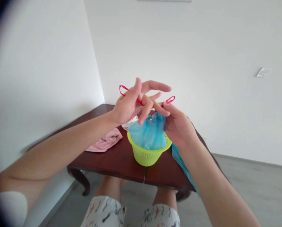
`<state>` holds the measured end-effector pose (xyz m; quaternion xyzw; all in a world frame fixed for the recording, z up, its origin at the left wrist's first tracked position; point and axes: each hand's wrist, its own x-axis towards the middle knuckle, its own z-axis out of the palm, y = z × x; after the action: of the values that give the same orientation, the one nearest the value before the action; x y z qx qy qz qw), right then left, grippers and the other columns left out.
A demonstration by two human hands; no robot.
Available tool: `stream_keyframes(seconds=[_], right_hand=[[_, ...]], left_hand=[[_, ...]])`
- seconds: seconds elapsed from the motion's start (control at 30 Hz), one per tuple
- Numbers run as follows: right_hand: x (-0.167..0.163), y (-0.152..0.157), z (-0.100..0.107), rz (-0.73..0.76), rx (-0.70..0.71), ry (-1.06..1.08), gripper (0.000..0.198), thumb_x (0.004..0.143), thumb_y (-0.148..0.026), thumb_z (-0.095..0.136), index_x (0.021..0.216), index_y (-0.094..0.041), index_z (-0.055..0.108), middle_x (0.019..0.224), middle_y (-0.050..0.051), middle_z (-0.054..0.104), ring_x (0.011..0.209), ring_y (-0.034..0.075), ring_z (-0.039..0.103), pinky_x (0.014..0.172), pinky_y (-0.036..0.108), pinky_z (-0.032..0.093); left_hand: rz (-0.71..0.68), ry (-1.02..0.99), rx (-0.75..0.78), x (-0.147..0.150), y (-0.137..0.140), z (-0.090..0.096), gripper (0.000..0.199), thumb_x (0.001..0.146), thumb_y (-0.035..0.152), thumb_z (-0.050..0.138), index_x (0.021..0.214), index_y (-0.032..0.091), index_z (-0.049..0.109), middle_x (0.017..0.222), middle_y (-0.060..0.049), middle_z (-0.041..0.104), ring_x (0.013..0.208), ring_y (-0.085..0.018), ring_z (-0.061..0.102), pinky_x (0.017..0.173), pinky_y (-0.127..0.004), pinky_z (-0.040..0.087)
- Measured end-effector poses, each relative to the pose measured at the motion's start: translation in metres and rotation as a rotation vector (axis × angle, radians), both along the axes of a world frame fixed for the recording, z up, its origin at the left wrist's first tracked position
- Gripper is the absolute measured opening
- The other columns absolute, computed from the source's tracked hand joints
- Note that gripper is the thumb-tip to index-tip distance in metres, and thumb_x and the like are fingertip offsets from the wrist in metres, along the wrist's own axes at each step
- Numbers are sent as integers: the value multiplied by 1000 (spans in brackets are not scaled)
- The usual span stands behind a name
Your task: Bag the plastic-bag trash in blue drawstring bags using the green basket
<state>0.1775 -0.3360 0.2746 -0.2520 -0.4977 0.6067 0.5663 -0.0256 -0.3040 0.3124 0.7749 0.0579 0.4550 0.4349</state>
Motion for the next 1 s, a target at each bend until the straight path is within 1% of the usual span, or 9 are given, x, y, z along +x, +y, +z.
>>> stream_keyframes(seconds=[0.1, 0.2, 0.33, 0.4, 0.47, 0.6, 0.77, 0.93, 1.0], right_hand=[[26, 20, -12, -215, 5, 85, 19, 102, -46, 93, 100, -29, 83, 93, 1, 84, 85, 21, 79, 83, 36, 72], [47, 38, -29, -368, 38, 163, 23, 96, -41, 101, 97, -29, 81, 92, -2, 82, 76, 14, 73, 75, 27, 68], [50, 48, -53, -437, 32, 163, 35, 88, -44, 110, 93, -26, 80, 84, -5, 76, 65, 9, 65, 62, 20, 61], [43, 47, -61, -456, 67, 153, 37, 88, -48, 110, 93, -26, 82, 83, -5, 75, 63, 8, 62, 59, 20, 60], [35, 43, -64, -464, 127, 157, 37, 89, -51, 110, 96, -27, 83, 85, -4, 77, 65, 8, 65, 61, 20, 61], [25, 27, -59, -383, 197, 120, 42, 90, -59, 108, 95, -27, 80, 96, -1, 84, 71, 12, 75, 66, 25, 65], [21, 7, -58, -338, 239, -110, 48, 101, -70, 95, 91, -28, 74, 65, -6, 63, 49, 12, 56, 47, 26, 44], [10, 1, -61, -367, 321, -295, 53, 106, -77, 87, 93, -28, 74, 60, -7, 51, 48, 11, 43, 48, 28, 29], [8, 0, -60, -395, 335, -361, 55, 106, -80, 86, 95, -27, 74, 61, -7, 50, 51, 12, 40, 50, 29, 27]], left_hand=[[101, 17, -33, -16, 9, -5, 85, 127, 80, 24, 151, 20, 79, 54, 8, 51, 53, -15, 65, 104, -47, 69], [179, 83, -77, -32, 20, -13, 89, 125, 84, 24, 141, 18, 82, 50, 12, 37, 41, -12, 41, 83, -37, 66], [232, 320, -173, -44, 27, -25, 81, 124, 83, 32, 135, 19, 81, 51, 12, 31, 40, -14, 30, 53, -29, 39], [278, 471, -165, -43, 29, -31, 71, 125, 77, 38, 125, 20, 81, 53, 9, 37, 43, -15, 35, 53, -31, 32], [408, 574, -73, -41, 31, -36, 55, 125, 67, 49, 115, 21, 80, 62, 3, 53, 52, -18, 49, 59, -33, 37], [674, 676, 136, -45, 38, -40, 31, 114, 52, 77, 124, 23, 72, 83, -1, 71, 76, -22, 64, 74, -34, 43], [506, 805, 148, -71, 45, -33, 43, 108, 64, 77, 118, 23, 75, 83, 0, 71, 71, -20, 59, 70, -32, 39], [502, 1069, 305, -93, 41, -23, 41, 104, 60, 80, 86, 24, 76, 79, -2, 73, 70, -19, 61, 69, -34, 36], [450, 1078, 293, -98, 38, -22, 45, 106, 61, 77, 81, 23, 73, 78, -2, 72, 69, -19, 61, 69, -34, 38]])
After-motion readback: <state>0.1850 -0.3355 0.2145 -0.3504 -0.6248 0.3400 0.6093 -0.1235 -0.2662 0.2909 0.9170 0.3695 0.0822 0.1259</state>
